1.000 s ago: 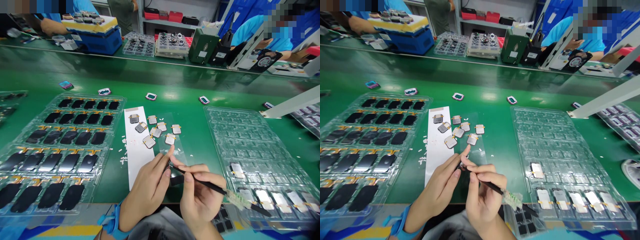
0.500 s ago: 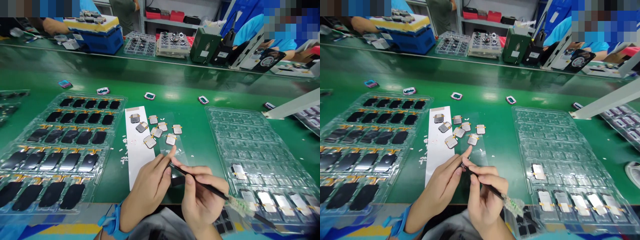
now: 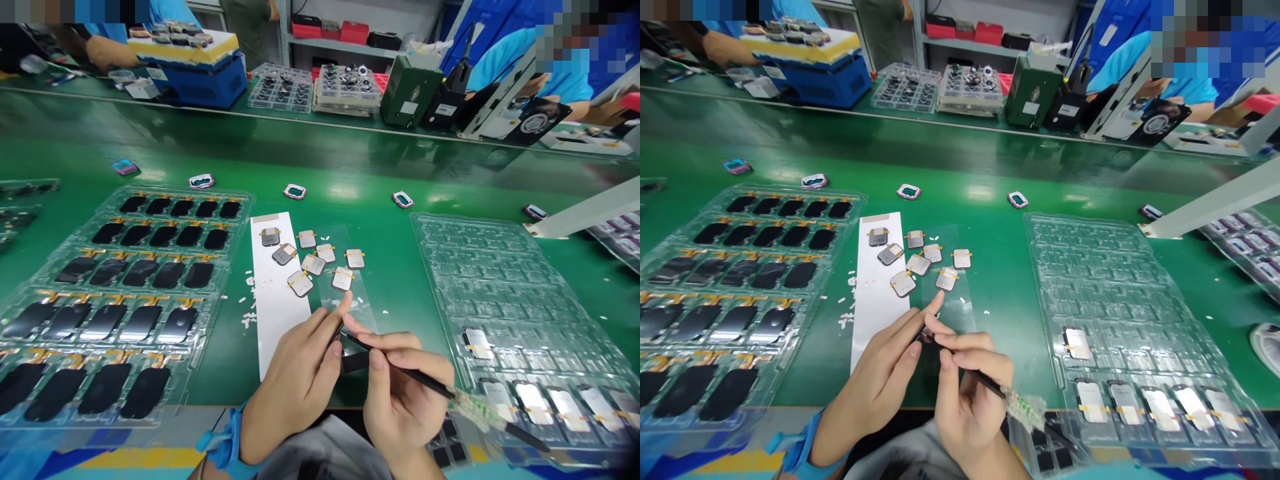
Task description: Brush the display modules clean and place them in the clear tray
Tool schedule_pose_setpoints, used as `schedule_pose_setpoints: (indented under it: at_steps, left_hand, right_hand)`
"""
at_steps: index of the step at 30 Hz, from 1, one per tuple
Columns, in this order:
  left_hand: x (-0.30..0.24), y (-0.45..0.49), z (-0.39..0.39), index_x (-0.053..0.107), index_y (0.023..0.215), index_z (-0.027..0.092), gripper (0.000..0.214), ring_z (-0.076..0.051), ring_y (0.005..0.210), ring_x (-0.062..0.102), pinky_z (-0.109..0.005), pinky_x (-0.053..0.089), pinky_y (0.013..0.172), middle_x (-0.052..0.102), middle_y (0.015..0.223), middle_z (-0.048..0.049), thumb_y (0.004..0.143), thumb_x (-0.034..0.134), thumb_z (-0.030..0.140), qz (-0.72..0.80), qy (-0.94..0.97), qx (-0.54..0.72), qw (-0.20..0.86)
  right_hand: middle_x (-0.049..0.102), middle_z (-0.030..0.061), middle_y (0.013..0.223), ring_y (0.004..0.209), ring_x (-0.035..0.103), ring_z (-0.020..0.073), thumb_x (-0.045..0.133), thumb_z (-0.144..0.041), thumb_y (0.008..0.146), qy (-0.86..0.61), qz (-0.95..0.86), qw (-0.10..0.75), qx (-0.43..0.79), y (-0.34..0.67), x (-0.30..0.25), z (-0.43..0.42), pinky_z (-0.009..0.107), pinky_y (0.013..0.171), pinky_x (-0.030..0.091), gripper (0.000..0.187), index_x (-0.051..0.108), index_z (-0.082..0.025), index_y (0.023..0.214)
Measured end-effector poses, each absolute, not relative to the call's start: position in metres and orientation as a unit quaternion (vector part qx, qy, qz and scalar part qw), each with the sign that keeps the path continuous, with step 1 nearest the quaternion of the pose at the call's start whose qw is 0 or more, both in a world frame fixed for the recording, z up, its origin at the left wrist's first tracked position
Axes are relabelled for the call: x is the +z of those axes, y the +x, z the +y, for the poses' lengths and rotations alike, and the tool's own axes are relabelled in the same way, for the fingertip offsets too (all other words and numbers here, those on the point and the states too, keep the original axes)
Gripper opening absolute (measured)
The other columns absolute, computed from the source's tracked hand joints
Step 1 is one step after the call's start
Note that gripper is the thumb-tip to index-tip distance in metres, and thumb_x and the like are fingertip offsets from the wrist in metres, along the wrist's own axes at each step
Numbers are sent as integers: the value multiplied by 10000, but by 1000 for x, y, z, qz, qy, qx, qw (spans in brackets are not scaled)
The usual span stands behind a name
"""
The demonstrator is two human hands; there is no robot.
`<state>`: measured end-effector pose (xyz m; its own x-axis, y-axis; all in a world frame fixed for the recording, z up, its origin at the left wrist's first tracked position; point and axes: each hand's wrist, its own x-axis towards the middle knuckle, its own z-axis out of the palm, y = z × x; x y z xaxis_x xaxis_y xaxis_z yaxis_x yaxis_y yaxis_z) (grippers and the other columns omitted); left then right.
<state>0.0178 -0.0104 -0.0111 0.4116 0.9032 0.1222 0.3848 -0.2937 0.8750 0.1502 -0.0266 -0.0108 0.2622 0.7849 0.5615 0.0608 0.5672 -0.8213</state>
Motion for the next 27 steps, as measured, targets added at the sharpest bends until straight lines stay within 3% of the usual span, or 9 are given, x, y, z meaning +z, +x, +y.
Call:
schedule_pose_setpoints:
  at_steps: [10, 16, 19, 22, 25, 27]
  left_hand:
    - [-11, 22, -4, 488, 1442, 178, 448, -164, 716, 587, -260, 457, 646, 619, 831, -31, 1012, 362, 192, 452, 768, 333, 308]
    - [-13, 20, -3, 498, 1442, 194, 455, -152, 684, 558, -253, 436, 625, 614, 810, -18, 1001, 386, 201, 458, 755, 331, 331]
    - [-12, 17, -8, 498, 1438, 240, 430, -135, 645, 514, -243, 423, 618, 575, 762, 8, 1038, 341, 255, 452, 722, 333, 405]
    - [-7, 19, -15, 428, 1477, 301, 434, -131, 638, 503, -235, 419, 617, 527, 719, 31, 1060, 305, 310, 434, 702, 320, 465]
    - [1, 22, -18, 299, 1529, 338, 468, -140, 688, 552, -244, 447, 659, 555, 768, 29, 1062, 303, 339, 413, 721, 286, 477]
    - [6, 20, -13, 237, 1544, 322, 494, -141, 669, 560, -257, 461, 659, 588, 833, 18, 1056, 302, 364, 424, 742, 263, 449]
  right_hand:
    - [660, 20, 911, 910, 727, 166, 478, -35, 951, -381, -474, 716, 343, 150, -10, -26, 334, 735, 654, 242, 527, -257, 1033]
    - [601, 22, 924, 890, 678, 171, 433, -122, 996, -371, -461, 708, 386, 162, -11, -28, 375, 786, 591, 191, 558, -259, 1041]
    - [552, 18, 888, 827, 599, 145, 419, -162, 1009, -453, -513, 648, 334, 179, -12, -27, 313, 759, 519, 229, 630, -251, 999]
    - [547, 19, 889, 789, 543, 141, 555, -203, 953, -521, -599, 524, 308, 190, -8, -27, 263, 653, 450, 135, 664, -244, 1022]
    - [532, -6, 787, 693, 523, 130, 634, -214, 898, -516, -644, 463, 325, 198, 0, -32, 252, 584, 412, 35, 665, -226, 885]
    - [517, -15, 723, 642, 508, 127, 612, -223, 911, -541, -650, 453, 283, 217, 7, -37, 256, 553, 383, 128, 644, -221, 787]
